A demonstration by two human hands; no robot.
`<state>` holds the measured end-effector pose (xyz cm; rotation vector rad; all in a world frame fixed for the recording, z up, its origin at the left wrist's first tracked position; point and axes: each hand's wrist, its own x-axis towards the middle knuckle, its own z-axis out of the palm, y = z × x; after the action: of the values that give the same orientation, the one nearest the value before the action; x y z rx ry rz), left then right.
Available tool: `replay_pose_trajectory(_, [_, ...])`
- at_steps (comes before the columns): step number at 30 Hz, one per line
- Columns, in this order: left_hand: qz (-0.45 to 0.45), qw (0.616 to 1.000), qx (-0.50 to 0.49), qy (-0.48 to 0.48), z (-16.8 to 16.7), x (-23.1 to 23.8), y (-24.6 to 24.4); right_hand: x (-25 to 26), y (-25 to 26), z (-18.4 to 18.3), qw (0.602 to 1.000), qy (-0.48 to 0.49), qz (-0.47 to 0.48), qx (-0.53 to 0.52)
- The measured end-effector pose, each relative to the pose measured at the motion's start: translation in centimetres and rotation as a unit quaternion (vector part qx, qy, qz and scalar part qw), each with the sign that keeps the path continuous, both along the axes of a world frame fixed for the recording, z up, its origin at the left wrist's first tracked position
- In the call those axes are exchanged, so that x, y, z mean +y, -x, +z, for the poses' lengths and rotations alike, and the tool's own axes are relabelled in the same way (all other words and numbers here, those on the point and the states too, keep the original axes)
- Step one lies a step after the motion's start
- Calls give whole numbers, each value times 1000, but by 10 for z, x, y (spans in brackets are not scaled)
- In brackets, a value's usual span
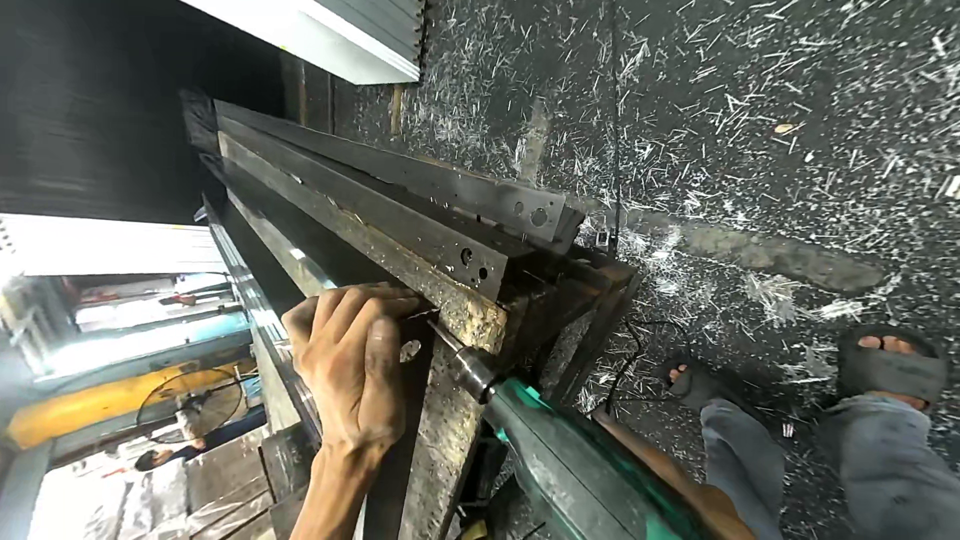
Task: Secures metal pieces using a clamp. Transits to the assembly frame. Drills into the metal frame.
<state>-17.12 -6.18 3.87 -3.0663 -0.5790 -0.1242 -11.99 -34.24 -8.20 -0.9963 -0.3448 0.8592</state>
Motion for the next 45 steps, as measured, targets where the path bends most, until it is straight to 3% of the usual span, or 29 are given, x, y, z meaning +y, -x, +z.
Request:
replay_pose_trajectory(15, [7,1000,3,-5,-1,-2,-2,0,-5,0,1000,15,14,-10])
replay_pose_trajectory(23, [1,1000,3,1,2,-2,-1,6,-2,5,1000,15,-25,-10])
replay_pose_trajectory(41, [-6,1000,5,2,2,-1,-2,1,-2,-1,1000,-6,10,-18])
replay_pose_trajectory(45, [-4,1000,11,-1,2,-1,-2,7,0,3,1000,8,-23,-13])
